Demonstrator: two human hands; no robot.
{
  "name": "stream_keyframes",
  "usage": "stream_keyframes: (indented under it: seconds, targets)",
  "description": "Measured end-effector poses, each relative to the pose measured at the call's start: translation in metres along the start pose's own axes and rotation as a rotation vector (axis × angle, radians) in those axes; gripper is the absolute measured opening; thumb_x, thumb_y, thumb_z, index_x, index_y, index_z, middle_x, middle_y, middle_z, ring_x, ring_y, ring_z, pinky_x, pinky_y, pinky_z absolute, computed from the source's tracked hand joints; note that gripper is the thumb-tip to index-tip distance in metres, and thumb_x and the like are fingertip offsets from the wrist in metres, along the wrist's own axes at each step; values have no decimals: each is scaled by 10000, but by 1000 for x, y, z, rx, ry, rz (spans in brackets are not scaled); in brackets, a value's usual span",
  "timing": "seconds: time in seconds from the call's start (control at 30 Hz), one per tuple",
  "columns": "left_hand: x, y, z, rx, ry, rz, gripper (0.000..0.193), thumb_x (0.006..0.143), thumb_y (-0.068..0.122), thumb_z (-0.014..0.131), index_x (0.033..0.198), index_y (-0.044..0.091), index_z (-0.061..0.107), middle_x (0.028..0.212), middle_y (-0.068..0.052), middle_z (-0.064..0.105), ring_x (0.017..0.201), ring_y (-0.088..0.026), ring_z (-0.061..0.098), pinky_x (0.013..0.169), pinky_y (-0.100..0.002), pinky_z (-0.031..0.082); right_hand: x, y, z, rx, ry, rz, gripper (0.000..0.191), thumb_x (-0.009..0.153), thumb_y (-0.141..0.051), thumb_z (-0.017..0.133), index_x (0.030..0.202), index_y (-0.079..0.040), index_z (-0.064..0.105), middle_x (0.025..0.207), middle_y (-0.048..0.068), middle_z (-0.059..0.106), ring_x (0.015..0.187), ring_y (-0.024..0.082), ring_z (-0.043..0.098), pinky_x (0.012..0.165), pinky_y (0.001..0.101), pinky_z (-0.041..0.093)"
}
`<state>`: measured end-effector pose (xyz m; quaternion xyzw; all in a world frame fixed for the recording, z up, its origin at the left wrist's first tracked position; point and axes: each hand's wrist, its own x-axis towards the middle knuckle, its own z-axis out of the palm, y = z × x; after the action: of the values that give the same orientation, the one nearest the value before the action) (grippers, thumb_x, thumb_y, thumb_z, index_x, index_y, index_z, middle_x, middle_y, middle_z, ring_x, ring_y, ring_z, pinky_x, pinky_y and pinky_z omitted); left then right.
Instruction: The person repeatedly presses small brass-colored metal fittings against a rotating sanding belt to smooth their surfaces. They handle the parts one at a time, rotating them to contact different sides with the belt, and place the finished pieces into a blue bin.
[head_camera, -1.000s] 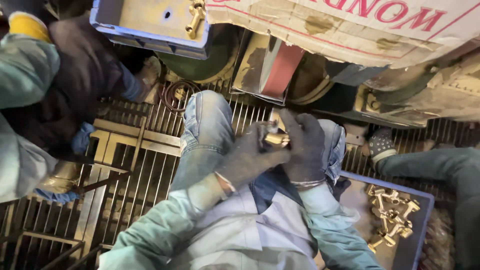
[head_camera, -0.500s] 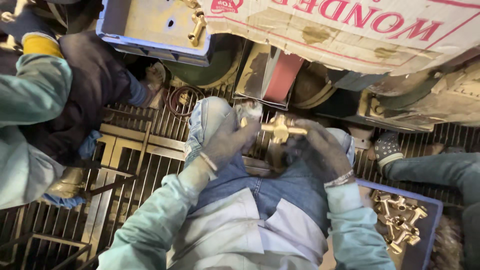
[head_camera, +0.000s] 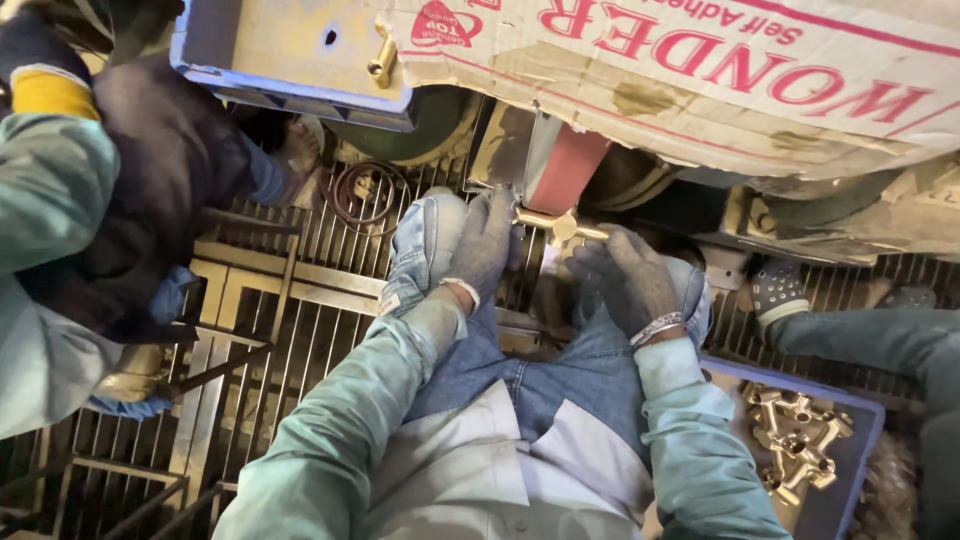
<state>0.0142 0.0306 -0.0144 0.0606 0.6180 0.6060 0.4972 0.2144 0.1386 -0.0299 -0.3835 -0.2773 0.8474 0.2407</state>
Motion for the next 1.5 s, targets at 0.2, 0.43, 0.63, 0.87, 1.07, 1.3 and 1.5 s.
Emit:
stream_keyframes:
  seconds: [0.2, 0.43, 0.63, 0.87, 1.07, 1.3, 1.5]
  targets:
    - [21, -11, -3, -49, 51, -125, 413, 1004, 460, 408, 1069, 98, 594, 696, -54, 595, 527, -162, 558, 483, -330, 470, -12, -2, 22, -335, 216, -91, 305, 989, -207, 575, 1225, -16, 612, 966, 108, 697, 834, 232, 710, 744, 351, 587]
    - [44, -20, 14, -321, 73, -328, 415, 1020, 423, 390, 1014, 63, 596, 641, -75, 571, 495, -176, 528, 444, -346, 438, -23, 1, 50, -668, 318, -362, 184, 964, -126, 646, 1092, 6, 637, 842, 67, 664, 675, 146, 646, 590, 260, 509]
    - [54, -25, 27, -395, 88, -467, 399, 1019, 418, 426, 976, 69, 615, 649, -82, 596, 456, -185, 531, 428, -352, 416, -23, 11, 75, -596, 387, -449, 185, 891, -56, 732, 1015, -19, 599, 876, 50, 666, 705, 125, 676, 608, 269, 590]
    - [66, -39, 38, 265, 58, -13, 323, 1006, 350, 466, 958, 104, 670, 834, -28, 684, 697, -128, 668, 574, -312, 523, -10, 26, 101, -541, 441, -505, 320, 841, -67, 801, 1028, -1, 550, 906, 94, 697, 711, 164, 704, 586, 300, 613]
    - [44, -28, 38, -486, -25, -517, 293, 972, 337, 451, 898, 127, 641, 698, -58, 646, 523, -194, 559, 464, -349, 428, -25, 14, 89, -498, 428, -482, 267, 863, -106, 764, 1049, -9, 598, 960, 73, 695, 750, 120, 710, 617, 308, 624]
    - [-29, 24, -55, 62, -402, -39, 348, 1015, 379, 600, 992, 32, 590, 716, -54, 590, 575, -165, 555, 542, -316, 475, -58, -6, 65, -483, 261, -246, 309, 1061, -234, 521, 1198, 17, 636, 864, 101, 696, 683, 181, 677, 637, 313, 566]
    - [-30, 29, -79, -161, -250, -112, 254, 985, 272, 634, 1123, 62, 594, 872, -35, 622, 721, -133, 593, 622, -311, 528, -21, 17, 81, -605, 200, -192, 339, 1042, -261, 474, 1232, -15, 610, 865, 100, 716, 709, 197, 724, 635, 321, 587]
